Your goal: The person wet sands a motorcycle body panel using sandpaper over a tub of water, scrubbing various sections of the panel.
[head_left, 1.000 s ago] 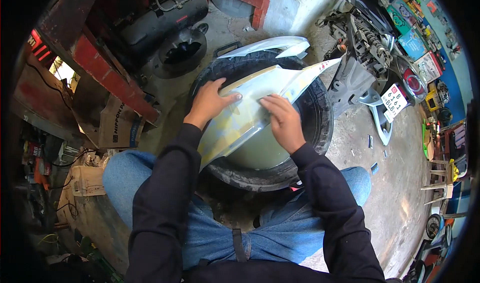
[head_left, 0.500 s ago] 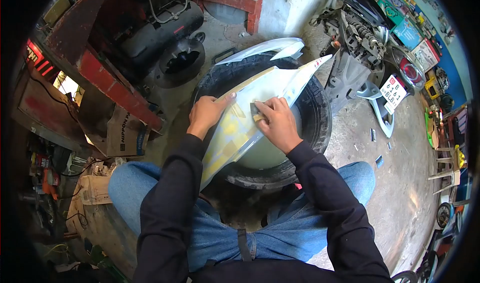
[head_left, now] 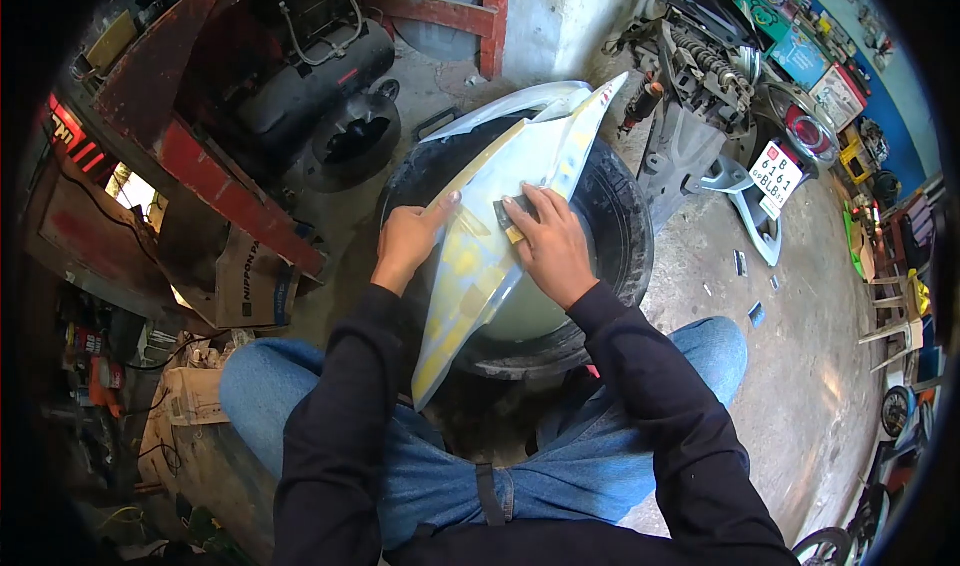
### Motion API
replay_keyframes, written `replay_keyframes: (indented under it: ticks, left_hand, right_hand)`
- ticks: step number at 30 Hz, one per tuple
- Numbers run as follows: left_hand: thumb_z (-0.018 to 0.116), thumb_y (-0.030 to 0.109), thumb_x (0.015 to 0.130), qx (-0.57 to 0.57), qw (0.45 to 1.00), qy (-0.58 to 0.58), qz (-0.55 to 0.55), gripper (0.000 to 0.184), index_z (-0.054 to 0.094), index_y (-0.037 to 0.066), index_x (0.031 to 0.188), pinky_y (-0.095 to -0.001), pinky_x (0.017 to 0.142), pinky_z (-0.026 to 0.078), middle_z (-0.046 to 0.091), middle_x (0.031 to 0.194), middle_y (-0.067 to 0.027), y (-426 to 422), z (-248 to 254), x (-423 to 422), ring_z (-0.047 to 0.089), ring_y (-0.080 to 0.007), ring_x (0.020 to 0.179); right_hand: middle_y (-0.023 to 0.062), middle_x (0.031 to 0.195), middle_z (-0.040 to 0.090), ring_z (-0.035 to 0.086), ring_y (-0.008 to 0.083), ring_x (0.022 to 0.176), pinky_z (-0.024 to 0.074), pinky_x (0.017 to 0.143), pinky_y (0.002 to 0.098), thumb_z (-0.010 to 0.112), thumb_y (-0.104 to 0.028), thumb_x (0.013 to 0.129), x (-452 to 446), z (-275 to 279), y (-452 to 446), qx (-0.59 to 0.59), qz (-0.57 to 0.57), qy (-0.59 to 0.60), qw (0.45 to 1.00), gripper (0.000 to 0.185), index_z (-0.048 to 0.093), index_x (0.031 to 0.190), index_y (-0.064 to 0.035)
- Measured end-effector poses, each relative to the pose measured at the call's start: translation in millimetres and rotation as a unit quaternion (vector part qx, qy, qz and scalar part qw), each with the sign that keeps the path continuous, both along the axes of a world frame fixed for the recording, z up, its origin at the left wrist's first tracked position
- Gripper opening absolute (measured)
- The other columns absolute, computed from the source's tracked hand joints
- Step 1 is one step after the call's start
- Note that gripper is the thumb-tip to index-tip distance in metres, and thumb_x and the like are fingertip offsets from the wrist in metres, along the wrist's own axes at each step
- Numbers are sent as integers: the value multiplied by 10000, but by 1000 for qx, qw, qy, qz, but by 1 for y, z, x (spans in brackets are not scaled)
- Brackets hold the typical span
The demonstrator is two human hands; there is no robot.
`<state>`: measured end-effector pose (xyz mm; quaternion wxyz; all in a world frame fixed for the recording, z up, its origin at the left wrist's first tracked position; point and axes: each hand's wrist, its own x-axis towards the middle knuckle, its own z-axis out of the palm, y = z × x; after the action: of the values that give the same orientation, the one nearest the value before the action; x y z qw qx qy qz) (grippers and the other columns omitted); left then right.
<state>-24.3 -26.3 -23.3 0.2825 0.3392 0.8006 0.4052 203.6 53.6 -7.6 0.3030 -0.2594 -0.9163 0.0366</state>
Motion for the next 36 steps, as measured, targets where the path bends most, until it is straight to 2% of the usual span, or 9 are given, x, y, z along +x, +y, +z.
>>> replay_keyframes:
  ticks: [3,6,10,12,18,21,26,31,36]
  left_hand:
    - [722,711,835,16,999,-25,-15,766,780,-53,839,-397,732,518,732,773,-166,2,0,-1,688,-246,728]
    - [743,667,848,32,996,-75,-39,748,772,-80,838,-389,726,519,730,765,-169,3,2,-1,686,-223,726]
    - [756,634,857,32,996,-60,-49,724,769,-90,834,-389,732,522,727,756,-172,1,8,3,683,-216,725]
    - [741,530,932,9,994,-88,-67,648,773,-117,946,-294,762,525,757,856,-123,-1,11,7,676,-142,776]
    - [739,545,929,-24,996,-52,-74,668,771,-122,942,-301,760,519,754,853,-126,9,1,13,665,-139,791]
    - [732,570,924,-10,993,-93,-72,698,768,-126,950,-315,768,518,753,854,-135,16,4,18,660,-144,803]
    - [721,592,922,8,993,-85,-80,721,766,-126,964,-330,775,518,749,840,-150,39,-16,17,665,-150,811]
    - [720,599,918,-2,995,-72,-67,721,770,-118,973,-343,773,523,749,819,-148,45,-27,18,674,-164,791]
    - [786,554,876,6,993,-90,-77,643,776,-89,896,-321,710,527,752,801,-133,40,-9,23,683,-160,725]
  right_hand:
    - [141,1353,588,524,335,1286,479,965,459,704,-57,760,1,-1,3,18,7,12,1000,543,690,1301,-115]
    - [133,1283,599,549,319,1211,477,927,451,703,-54,753,3,1,5,6,3,7,1000,553,691,1302,-118]
    - [129,1212,599,565,303,1140,467,897,441,699,-47,745,3,3,1,27,-5,36,999,553,698,1293,-121]
    - [131,1205,597,574,314,1142,461,911,430,696,-33,739,6,7,-6,11,-22,34,999,577,699,1306,-140]
    - [126,1186,599,584,300,1112,459,907,433,708,-45,734,10,1,-1,6,-37,23,999,528,711,1257,-119]
    - [127,1197,590,578,308,1141,453,896,415,708,-25,729,10,3,13,18,-26,36,999,571,704,1289,-135]
    - [137,1197,584,572,324,1143,463,921,429,705,-6,736,16,5,22,3,-37,16,999,550,699,1277,-104]
    - [161,1132,565,571,341,1051,497,905,426,705,30,729,24,-5,7,0,-31,4,1000,545,680,1270,-29]
    - [170,1108,563,570,344,1022,501,889,420,718,7,739,20,-4,-6,-25,-46,-5,999,533,674,1270,-22]
